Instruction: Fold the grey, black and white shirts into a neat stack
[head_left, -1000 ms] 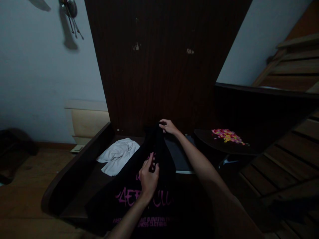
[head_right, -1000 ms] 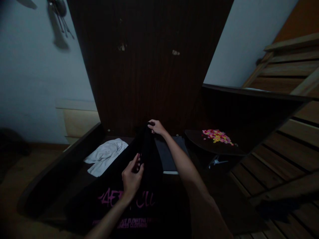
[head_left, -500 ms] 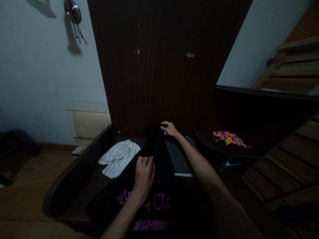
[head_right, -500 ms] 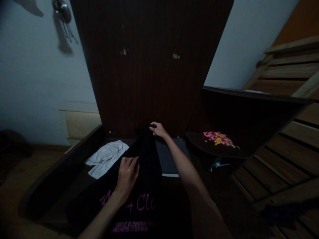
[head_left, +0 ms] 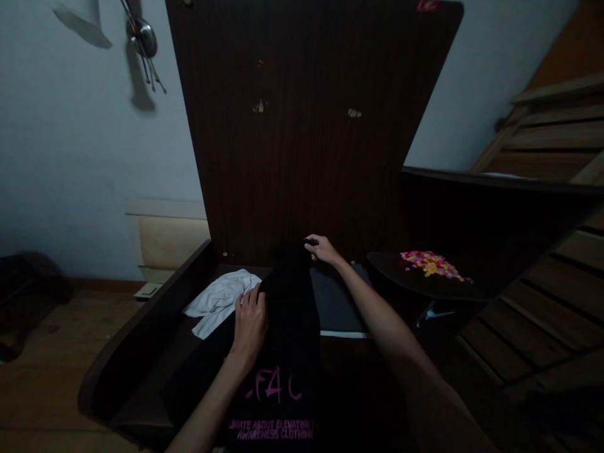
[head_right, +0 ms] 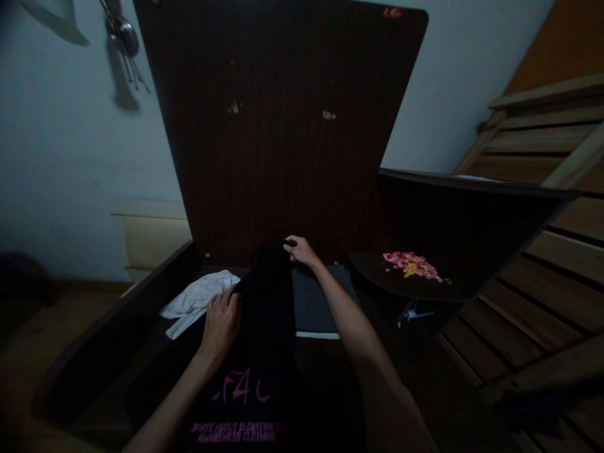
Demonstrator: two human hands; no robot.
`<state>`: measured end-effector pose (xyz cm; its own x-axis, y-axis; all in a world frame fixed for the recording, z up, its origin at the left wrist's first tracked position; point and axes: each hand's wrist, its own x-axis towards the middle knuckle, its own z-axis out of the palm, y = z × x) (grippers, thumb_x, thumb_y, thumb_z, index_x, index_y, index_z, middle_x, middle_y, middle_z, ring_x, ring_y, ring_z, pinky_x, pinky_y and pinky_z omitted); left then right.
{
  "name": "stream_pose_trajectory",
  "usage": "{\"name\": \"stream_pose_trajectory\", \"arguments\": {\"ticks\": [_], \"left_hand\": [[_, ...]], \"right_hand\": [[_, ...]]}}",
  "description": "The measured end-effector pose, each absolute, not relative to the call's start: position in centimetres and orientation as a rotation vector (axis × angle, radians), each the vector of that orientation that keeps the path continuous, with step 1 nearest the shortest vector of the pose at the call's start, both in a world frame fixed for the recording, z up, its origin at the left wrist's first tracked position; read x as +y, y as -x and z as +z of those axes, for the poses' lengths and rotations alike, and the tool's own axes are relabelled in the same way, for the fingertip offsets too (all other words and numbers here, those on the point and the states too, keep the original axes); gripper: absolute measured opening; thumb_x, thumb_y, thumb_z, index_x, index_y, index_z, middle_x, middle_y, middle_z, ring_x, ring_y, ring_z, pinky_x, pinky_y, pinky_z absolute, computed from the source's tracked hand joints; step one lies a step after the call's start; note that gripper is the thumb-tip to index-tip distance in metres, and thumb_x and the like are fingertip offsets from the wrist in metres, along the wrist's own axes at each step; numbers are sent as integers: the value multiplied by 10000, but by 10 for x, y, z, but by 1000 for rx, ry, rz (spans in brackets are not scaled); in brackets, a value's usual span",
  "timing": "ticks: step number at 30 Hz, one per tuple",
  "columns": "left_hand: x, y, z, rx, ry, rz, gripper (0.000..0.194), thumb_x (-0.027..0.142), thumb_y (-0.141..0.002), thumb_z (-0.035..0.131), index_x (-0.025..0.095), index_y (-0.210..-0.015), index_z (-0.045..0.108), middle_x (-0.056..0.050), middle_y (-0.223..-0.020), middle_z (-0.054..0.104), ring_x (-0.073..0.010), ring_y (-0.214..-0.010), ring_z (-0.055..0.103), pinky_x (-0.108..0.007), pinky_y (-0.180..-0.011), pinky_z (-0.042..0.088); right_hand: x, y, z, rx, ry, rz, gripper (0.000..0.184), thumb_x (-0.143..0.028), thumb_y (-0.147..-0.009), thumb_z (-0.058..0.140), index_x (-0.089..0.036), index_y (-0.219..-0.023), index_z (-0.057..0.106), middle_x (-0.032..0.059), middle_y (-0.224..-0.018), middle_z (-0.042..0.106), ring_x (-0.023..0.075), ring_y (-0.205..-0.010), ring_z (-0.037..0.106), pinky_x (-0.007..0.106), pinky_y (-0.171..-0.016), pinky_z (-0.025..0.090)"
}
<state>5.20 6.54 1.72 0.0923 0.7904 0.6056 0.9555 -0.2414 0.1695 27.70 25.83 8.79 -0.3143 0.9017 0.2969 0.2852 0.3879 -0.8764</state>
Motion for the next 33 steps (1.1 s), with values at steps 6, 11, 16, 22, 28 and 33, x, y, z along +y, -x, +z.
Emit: {"name": "stream_pose_trajectory", "arguments": {"ticks": [6,11,16,22,28,33], "left_hand": [[78,-27,33,-1825,2344,-1169,190,160,-874,397,177,-986,549,-107,-915,671,-245,-864,650,-384,-781,516],[87,1,84,-1842,2454,-1169,99,221,-808,485,215,-897,526,-37,-836,664,-198,-761,638,-316,-722,481],[99,20,149,-1816,2348,-1201,232,217,-737,530,212,-968,509,-6,-841,643,-155,-686,594,-267,-669,443],[124,22,215,-1722,2340,-1113,291,143,-701,515,171,-981,590,-51,-937,671,-199,-875,618,-296,-797,451],[147,1,223,-1621,2440,-946,279,82,-729,476,155,-970,595,-75,-902,668,-213,-846,627,-296,-760,441],[161,-29,178,-1555,2642,-866,351,102,-715,540,160,-1061,534,-97,-940,676,-222,-831,649,-281,-696,442]], "right_hand": [[253,-281,97,-1884,1054,613,156,-320,-733,619,-176,-790,609,-29,-662,560,119,-607,501,238,-599,432],[238,-285,125,-1817,1028,342,159,-343,-742,622,-190,-785,612,16,-778,588,170,-748,546,310,-760,452],[208,-288,176,-1746,846,297,263,-456,-821,575,-193,-830,586,32,-805,627,189,-788,583,304,-745,461],[147,-288,236,-1668,758,16,308,-495,-863,578,-195,-931,587,14,-832,613,164,-775,574,297,-734,466],[121,-301,245,-1646,822,-139,342,-536,-904,501,-206,-947,577,24,-829,616,171,-784,587,302,-728,479],[132,-319,224,-1630,948,-118,322,-520,-887,515,-202,-899,568,32,-824,641,184,-776,604,316,-717,488]]}}
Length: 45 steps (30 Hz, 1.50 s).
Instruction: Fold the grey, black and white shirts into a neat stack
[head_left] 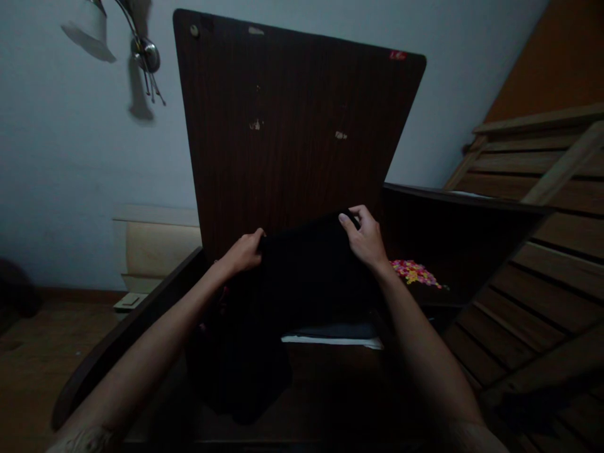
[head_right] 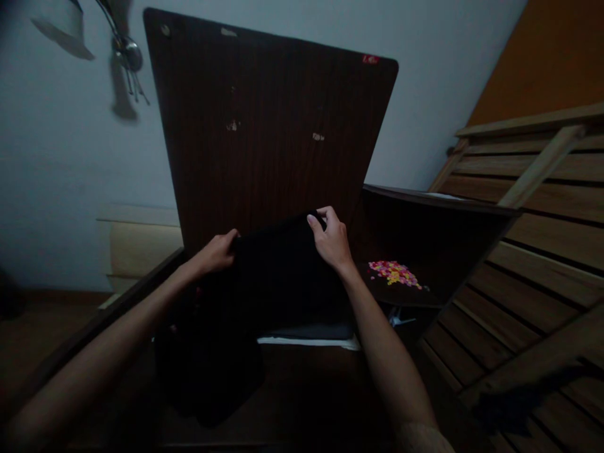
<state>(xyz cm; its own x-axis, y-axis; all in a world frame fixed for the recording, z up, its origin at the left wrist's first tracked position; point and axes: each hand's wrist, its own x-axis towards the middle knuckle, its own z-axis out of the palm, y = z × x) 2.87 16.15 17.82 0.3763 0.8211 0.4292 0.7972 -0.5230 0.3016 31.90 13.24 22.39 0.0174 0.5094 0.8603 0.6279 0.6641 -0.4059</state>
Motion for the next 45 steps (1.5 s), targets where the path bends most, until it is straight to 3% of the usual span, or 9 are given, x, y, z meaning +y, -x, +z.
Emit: {"name": "stream_pose_trajectory", "arguments": {"ticks": [9,13,19,23,26,29,35,41,45], "left_hand": [[152,-57,102,1885,-2305,513,506,184,-707,606,150,-1197,483,-171,-1017,683,-321,-957,664,-343,-745,477],[141,-43,88,1814,-2272,624,449,228,-717,612,162,-1138,472,-126,-951,660,-290,-906,655,-353,-759,483],[112,-16,57,1600,-2473,1074,264,403,-861,504,196,-1023,530,-100,-1066,575,-229,-903,600,-378,-820,488],[96,-17,39,1798,-2359,861,435,601,-832,518,184,-841,642,-129,-1210,566,-298,-1075,571,-464,-942,438],[92,-31,32,1854,-2282,732,536,648,-804,527,172,-981,700,-146,-1298,545,-337,-1219,493,-511,-1026,364],[94,-45,28,1935,-2264,642,521,576,-780,591,151,-1062,698,-176,-1319,536,-359,-1254,459,-534,-1050,318],[108,-34,43,1774,-2291,597,258,243,-776,536,130,-956,682,-150,-1075,667,-280,-1070,596,-401,-963,412],[116,14,86,1551,-2070,1020,252,293,-760,409,172,-714,626,-50,-756,665,-222,-760,622,-335,-750,476],[112,37,124,1393,-1784,1134,250,368,-679,471,169,-639,616,-31,-670,650,-209,-660,603,-313,-634,480]], "right_hand": [[152,-357,190,-1589,1162,-106,333,-525,-834,529,-197,-839,585,90,-830,684,248,-806,640,366,-728,490],[157,-372,177,-1561,1219,-93,377,-563,-818,521,-195,-831,598,104,-836,691,256,-803,640,379,-737,492],[164,-386,161,-1520,1257,-90,445,-619,-808,505,-188,-830,609,111,-841,694,257,-800,639,382,-729,492],[169,-387,155,-1518,1280,-74,461,-632,-810,501,-186,-844,613,104,-851,694,255,-827,638,387,-766,491],[170,-384,154,-1517,1303,-58,464,-634,-809,504,-186,-860,615,103,-866,695,258,-852,636,391,-794,489],[168,-380,156,-1521,1295,-44,471,-640,-807,501,-186,-860,612,104,-872,692,258,-847,634,393,-794,488],[155,-385,165,-1483,1285,-29,474,-649,-776,531,-187,-850,607,83,-844,676,243,-803,617,387,-767,488],[133,-388,167,-1416,1214,148,470,-648,-715,608,-191,-825,589,50,-822,649,223,-816,614,353,-764,489],[108,-383,168,-1355,1188,321,456,-629,-681,668,-202,-817,583,22,-779,628,191,-753,603,287,-659,486]]}}
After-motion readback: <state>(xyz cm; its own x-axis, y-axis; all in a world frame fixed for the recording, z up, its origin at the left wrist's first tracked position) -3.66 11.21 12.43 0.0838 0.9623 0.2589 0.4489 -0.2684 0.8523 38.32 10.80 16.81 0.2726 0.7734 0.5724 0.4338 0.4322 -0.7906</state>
